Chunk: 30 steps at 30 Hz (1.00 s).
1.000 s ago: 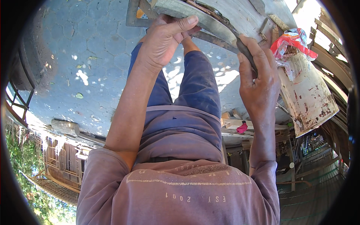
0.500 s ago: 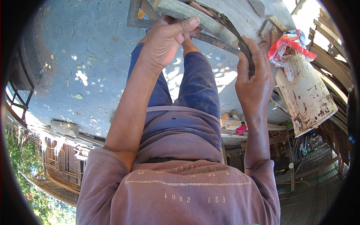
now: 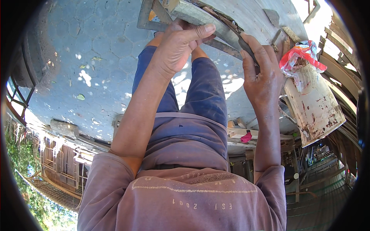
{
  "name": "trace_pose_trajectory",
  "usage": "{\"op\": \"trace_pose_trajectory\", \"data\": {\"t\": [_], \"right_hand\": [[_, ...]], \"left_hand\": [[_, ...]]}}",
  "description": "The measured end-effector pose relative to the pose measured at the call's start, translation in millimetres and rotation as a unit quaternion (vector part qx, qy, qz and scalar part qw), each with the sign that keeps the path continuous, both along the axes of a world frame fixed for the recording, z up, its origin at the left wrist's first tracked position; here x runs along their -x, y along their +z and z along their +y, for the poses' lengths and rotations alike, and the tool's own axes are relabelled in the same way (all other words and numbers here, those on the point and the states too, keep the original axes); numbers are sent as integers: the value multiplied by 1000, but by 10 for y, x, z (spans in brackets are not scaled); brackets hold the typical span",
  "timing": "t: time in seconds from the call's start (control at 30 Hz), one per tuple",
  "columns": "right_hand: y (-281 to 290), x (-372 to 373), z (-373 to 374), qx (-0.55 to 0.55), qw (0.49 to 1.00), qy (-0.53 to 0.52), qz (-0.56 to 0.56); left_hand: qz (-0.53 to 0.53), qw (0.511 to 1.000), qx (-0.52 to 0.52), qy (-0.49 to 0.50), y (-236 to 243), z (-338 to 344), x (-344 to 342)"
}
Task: The person applies a putty-like substance to cracks and holes in a curved wooden beam, using a small scraper to press and smooth the material into the wood.
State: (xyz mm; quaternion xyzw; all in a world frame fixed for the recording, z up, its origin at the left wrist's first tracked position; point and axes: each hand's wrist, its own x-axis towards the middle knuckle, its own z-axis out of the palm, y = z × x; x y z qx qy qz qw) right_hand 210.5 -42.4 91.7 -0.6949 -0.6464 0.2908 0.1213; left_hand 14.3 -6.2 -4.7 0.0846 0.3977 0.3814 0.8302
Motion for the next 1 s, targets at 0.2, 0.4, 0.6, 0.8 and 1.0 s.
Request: {"op": "trace_pose_trajectory", "data": {"t": [0.2, 0.4, 0.6, 0.8, 1.0], "right_hand": [[-41, 129, 28, -50, 994, 29, -87], [-146, 167, -55, -100, 988, 25, -118], [-188, 116, -100, -98, 987, 28, -124], [-236, 141, -171, -97, 987, 15, -130], [-279, 231, -173, -99, 986, -14, -133]], "left_hand": [[4, 1000, -1, -5, 1, 9, 10], [8, 1000, -12, -14, -22, 12, 34], [4, 1000, -20, -9, -12, 10, 10], [-3, 1000, -18, -3, -22, -1, -1], [-9, 1000, -16, -9, -1, -11, 3]]}}
